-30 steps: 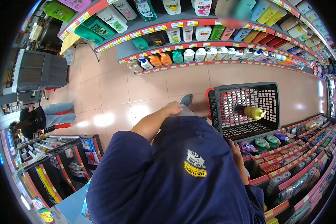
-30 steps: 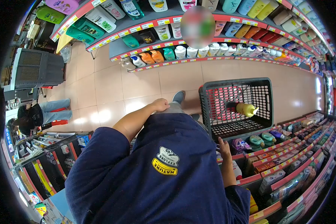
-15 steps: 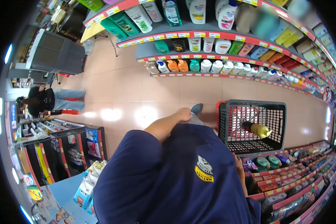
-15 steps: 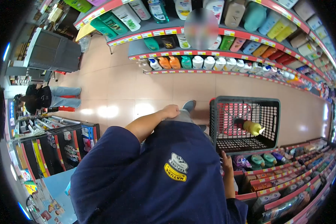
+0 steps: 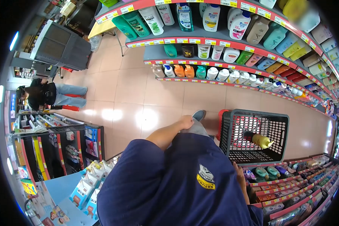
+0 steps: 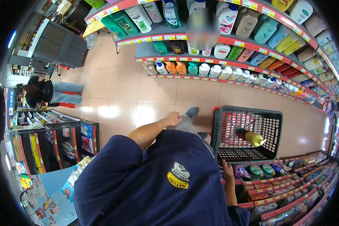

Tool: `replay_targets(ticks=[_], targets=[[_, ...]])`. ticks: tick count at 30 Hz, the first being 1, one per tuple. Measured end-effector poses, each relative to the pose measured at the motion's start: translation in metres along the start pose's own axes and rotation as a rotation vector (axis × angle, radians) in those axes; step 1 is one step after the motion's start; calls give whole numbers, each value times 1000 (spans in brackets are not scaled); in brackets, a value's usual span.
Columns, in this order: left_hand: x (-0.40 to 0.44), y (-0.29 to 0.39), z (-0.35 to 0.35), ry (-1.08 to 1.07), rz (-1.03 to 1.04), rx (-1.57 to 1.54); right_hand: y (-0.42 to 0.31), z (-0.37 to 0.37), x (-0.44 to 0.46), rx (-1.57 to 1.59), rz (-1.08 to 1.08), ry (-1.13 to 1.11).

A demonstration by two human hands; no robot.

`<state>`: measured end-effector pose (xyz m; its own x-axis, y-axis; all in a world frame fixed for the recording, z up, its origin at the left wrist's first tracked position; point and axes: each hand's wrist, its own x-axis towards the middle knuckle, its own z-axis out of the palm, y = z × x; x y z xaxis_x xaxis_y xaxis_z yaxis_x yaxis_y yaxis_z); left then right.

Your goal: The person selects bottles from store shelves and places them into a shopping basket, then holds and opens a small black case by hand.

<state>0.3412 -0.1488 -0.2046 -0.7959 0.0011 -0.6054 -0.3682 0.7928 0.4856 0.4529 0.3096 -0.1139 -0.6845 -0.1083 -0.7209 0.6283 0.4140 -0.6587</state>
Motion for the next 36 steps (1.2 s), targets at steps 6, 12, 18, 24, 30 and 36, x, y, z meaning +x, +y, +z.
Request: replay_targets(ticks=[6, 12, 18, 24, 30, 36], targets=[[24, -4, 0, -31, 31, -18, 15, 4, 17, -213, 130, 121], [61, -2, -44, -163, 52, -20, 37, 20, 41, -136, 457, 330], [85, -33, -55, -169, 32, -31, 47, 33, 38, -223, 476, 289], [80, -62, -51, -171, 14, -36, -31, 53, 9, -45, 459, 273], [81, -73, -45, -187, -3, -80, 30, 54, 25, -401, 382, 323], [86, -81, -53, -159, 6, -127, 35, 46, 37, -638, 450, 276]])
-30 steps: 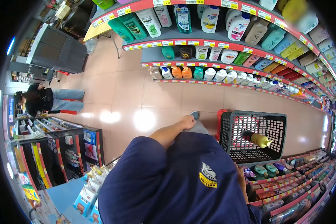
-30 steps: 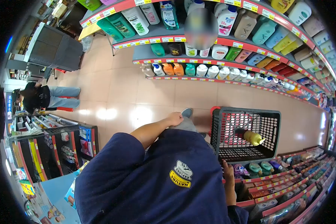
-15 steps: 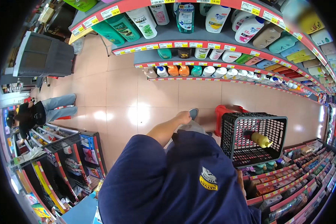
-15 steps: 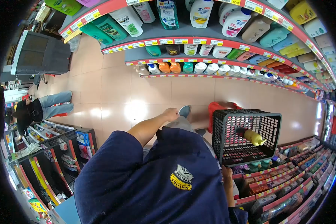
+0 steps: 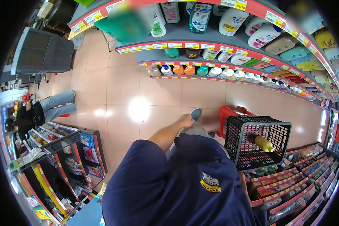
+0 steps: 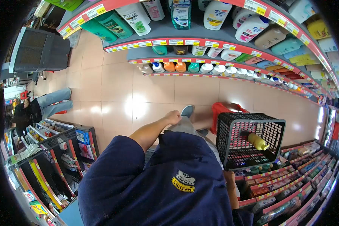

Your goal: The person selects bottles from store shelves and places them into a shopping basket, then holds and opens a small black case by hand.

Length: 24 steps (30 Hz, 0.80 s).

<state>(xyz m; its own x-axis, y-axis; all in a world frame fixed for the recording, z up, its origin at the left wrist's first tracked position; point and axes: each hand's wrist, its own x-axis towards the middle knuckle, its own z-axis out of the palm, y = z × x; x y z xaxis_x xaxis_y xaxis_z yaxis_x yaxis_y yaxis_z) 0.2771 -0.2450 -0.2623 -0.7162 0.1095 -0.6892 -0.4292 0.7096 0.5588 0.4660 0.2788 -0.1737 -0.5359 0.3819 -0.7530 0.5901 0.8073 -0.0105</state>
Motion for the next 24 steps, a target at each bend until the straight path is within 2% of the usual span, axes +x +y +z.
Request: replay_targets(ticks=[3, 7, 16, 19, 21, 22, 24], targets=[[-2, -5, -5, 45, -19, -47, 6, 5, 10, 52, -83, -84], [-3, -19, -8, 86, -26, -46, 7, 5, 12, 23, -55, -93], [-10, -34, -5, 94, -44, -78, -10, -8, 0, -234, -44, -86], [-11, -37, -8, 30, -47, -63, -29, -21, 9, -380, -179, -185], [-14, -39, -8, 35, -28, -20, -79, -40, -16, -266, -113, -108], [-14, -41, -8, 35, -32, -20, -95, -48, -21, -335, -57, -145], [-14, -47, -6, 44, -43, -39, -92, -44, -18, -318, -90, -96]])
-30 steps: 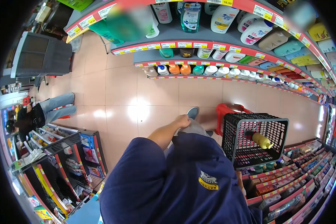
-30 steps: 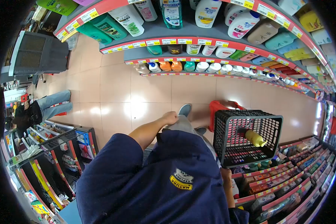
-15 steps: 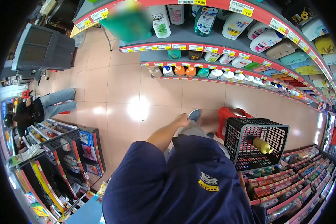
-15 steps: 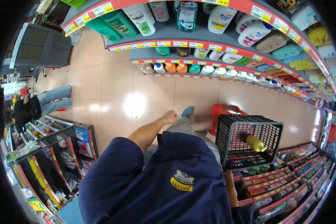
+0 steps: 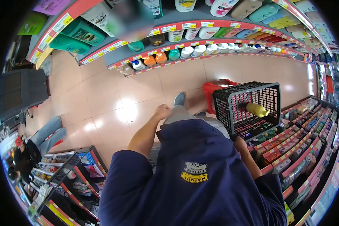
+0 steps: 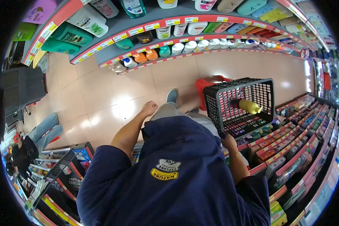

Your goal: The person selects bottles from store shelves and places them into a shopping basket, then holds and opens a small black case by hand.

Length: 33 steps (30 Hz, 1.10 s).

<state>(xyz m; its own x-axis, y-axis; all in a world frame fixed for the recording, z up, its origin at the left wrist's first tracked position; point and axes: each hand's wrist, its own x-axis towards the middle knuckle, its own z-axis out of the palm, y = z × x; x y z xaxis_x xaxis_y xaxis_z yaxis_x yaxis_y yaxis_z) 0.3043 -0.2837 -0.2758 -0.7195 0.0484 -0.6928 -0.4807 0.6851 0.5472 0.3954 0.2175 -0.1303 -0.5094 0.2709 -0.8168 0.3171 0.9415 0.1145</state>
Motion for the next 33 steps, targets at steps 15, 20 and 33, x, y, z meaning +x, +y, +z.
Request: replay_targets(ticks=[15, 20, 33], targets=[[7, 18, -1, -82, -34, 27, 4, 17, -12, 141, 16, 53], [6, 22, 5, -92, -33, 42, 5, 18, -18, 232, -6, 114], [6, 35, 32, -138, -91, 18, 13, 20, -15, 326, -24, 150]])
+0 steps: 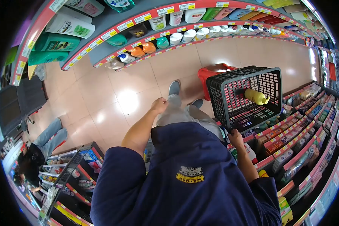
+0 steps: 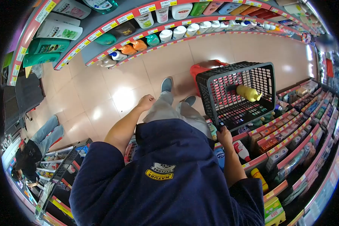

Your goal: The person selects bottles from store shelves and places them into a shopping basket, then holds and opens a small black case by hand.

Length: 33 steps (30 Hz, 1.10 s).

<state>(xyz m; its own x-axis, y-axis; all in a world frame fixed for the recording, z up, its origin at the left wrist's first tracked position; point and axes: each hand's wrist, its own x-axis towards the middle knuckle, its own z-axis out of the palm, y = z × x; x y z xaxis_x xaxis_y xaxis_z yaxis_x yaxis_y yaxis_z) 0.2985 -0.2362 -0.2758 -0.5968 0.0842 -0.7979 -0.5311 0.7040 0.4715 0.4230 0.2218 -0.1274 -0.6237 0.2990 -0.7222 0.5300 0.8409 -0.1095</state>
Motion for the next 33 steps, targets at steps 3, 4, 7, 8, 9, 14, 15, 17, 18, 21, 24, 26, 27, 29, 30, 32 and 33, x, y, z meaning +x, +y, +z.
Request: replay_targets(ticks=[3, 4, 7, 8, 9, 14, 15, 17, 18, 21, 24, 26, 27, 29, 30, 32, 33], targets=[[-1, 1, 5, -19, -37, 22, 12, 3, 7, -7, -22, -8], [-1, 0, 7, -24, -38, 31, 15, 6, 8, -1, -42, 16], [-1, -1, 11, -34, -43, 45, 14, 5, 7, 26, -70, 16], [-1, -1, 13, -38, -45, 40, 11, 2, 6, 37, -74, 4], [0, -1, 15, -43, -48, 34, 11, 2, 6, 45, -73, -1], [7, 1, 23, -44, 8, 49, 13, 3, 9, 31, -73, 1], [8, 4, 22, -43, 16, 43, 10, 0, 8, 32, -66, -11], [10, 8, 20, -44, 12, 49, 3, -6, 7, 35, -53, -34], [10, 11, 18, -44, 10, 53, 5, -4, 9, 26, -53, -36], [13, 15, 14, -41, -5, 36, 11, 0, 12, 10, -57, -38], [17, 14, 11, -28, 9, 36, 16, 3, 15, 12, -63, -34], [17, 15, 9, -32, 9, 43, 19, 5, 16, 4, -65, -34], [17, 16, 7, -33, 9, 46, 21, 6, 17, 4, -72, -28], [18, 16, 7, -27, 8, 49, 26, 10, 18, 6, -86, -15], [18, 17, 6, -24, 8, 50, 23, 8, 17, 14, -85, -16], [18, 19, 5, -23, 23, 48, 19, 5, 15, 30, -83, -19], [17, 21, 4, -21, 29, 47, 19, 5, 15, 31, -90, -14]])
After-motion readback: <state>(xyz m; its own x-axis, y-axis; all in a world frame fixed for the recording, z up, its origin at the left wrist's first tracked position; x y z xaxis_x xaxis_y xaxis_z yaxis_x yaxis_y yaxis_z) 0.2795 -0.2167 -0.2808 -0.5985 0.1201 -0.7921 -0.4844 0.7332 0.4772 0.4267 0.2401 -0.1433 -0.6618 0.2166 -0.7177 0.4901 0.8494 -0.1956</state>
